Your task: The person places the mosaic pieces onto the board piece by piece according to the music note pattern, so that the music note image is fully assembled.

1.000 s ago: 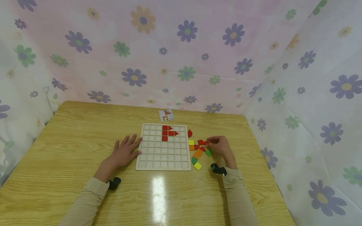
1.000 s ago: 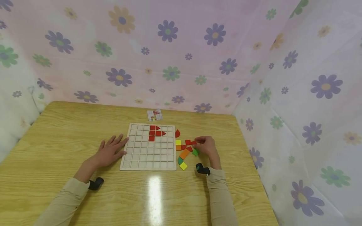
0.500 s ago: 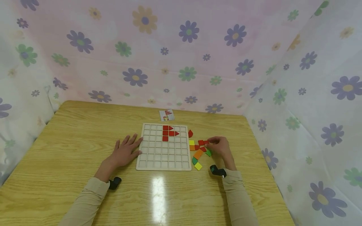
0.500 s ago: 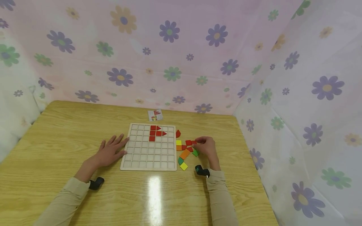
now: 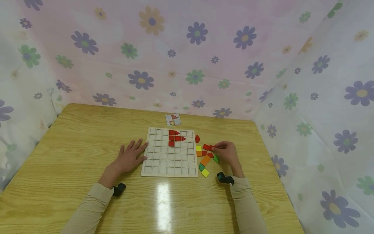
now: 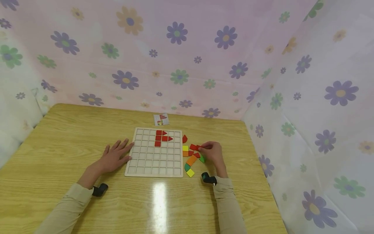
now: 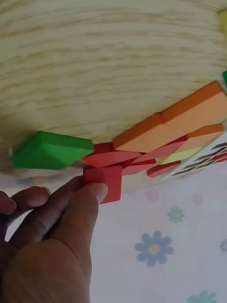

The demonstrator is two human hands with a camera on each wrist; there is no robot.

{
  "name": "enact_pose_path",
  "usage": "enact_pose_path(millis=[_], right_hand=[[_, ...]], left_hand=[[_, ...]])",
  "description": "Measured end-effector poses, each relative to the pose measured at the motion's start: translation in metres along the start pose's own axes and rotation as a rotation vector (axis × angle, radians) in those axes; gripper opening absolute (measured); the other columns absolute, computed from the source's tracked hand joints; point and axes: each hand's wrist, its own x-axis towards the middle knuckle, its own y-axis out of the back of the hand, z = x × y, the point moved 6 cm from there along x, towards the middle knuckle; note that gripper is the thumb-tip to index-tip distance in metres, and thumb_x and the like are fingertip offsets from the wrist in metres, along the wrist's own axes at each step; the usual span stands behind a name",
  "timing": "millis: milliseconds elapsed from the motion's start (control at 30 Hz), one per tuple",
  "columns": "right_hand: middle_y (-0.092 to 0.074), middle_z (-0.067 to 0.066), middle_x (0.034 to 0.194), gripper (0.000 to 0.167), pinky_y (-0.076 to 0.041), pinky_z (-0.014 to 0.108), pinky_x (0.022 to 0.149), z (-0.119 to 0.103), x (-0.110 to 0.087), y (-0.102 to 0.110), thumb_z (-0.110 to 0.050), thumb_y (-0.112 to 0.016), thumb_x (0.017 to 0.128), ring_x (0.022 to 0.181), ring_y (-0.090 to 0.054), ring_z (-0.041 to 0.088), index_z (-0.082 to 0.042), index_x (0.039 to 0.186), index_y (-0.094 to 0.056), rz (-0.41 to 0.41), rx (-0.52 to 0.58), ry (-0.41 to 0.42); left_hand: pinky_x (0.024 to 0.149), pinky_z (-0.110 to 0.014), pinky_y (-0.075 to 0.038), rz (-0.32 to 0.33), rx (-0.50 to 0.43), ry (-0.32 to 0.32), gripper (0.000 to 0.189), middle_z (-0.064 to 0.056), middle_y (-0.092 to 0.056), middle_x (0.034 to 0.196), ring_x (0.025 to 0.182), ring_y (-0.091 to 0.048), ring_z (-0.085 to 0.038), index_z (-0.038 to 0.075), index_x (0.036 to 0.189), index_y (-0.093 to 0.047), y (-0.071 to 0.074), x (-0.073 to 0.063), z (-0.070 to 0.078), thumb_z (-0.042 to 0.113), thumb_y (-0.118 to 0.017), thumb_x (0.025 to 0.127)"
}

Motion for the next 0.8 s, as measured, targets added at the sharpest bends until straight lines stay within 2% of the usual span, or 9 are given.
enact_pose_path(millis=[233,333,400,500,633,800], right_hand=[[-0.073,0.015,0.088,0.013,-0.053,0.025,0.068,-0.017,-0.002,-0.004,-0.011,-0.081,0.089,0.076,-0.067,0.019,0.001,0.091,-0.075,0.042,0.002,0.097],[-0.074,0.016,0.088,0.013,-0.053,0.024,0.068,-0.024,-0.004,-0.006,-0.010,-0.082,0.087,0.075,-0.066,0.018,0.001,0.089,-0.076,0.075,0.035,0.167],[-0.074,0.016,0.089,0.013,-0.053,0.023,0.067,-0.027,-0.005,-0.010,-0.011,-0.082,0.087,0.076,-0.066,0.018,0.000,0.090,-0.077,0.075,0.077,0.186],[-0.075,0.018,0.091,0.015,-0.054,0.023,0.065,-0.029,-0.007,-0.021,-0.011,-0.081,0.088,0.076,-0.067,0.016,0.002,0.092,-0.076,0.025,0.141,0.189],[-0.075,0.018,0.092,0.017,-0.055,0.022,0.064,-0.036,-0.012,-0.038,-0.010,-0.080,0.090,0.075,-0.067,0.011,0.005,0.095,-0.074,-0.081,0.208,0.181],[-0.073,0.025,0.094,0.015,-0.057,0.024,0.069,-0.053,-0.020,-0.048,-0.003,-0.078,0.089,0.078,-0.070,0.019,0.010,0.096,-0.073,-0.173,0.267,0.199]], left_hand=[[0.112,-0.080,-0.004,0.014,0.011,-0.011,0.062,-0.025,-0.021,0.165,0.152,-0.012,-0.053,0.007,0.159,-0.035,0.002,0.000,0.004,0.030,-0.056,0.106],[0.112,-0.079,-0.004,0.013,0.008,-0.011,0.062,-0.025,-0.021,0.166,0.152,-0.012,-0.053,0.007,0.159,-0.035,0.001,0.000,0.003,0.031,-0.056,0.106],[0.112,-0.079,-0.003,0.011,0.008,-0.011,0.062,-0.025,-0.021,0.166,0.152,-0.011,-0.053,0.007,0.159,-0.035,0.001,0.000,0.002,0.032,-0.055,0.106],[0.113,-0.079,-0.002,0.007,0.003,-0.008,0.063,-0.025,-0.019,0.166,0.152,-0.010,-0.053,0.007,0.160,-0.033,0.000,0.000,0.000,0.031,-0.055,0.106],[0.113,-0.078,-0.001,0.003,0.003,-0.002,0.063,-0.024,-0.018,0.167,0.152,-0.009,-0.053,0.008,0.160,-0.032,0.000,0.001,0.000,0.031,-0.056,0.106],[0.113,-0.078,-0.001,0.003,0.008,-0.001,0.063,-0.024,-0.018,0.167,0.152,-0.009,-0.052,0.008,0.160,-0.033,0.000,0.000,0.000,0.031,-0.056,0.106]])
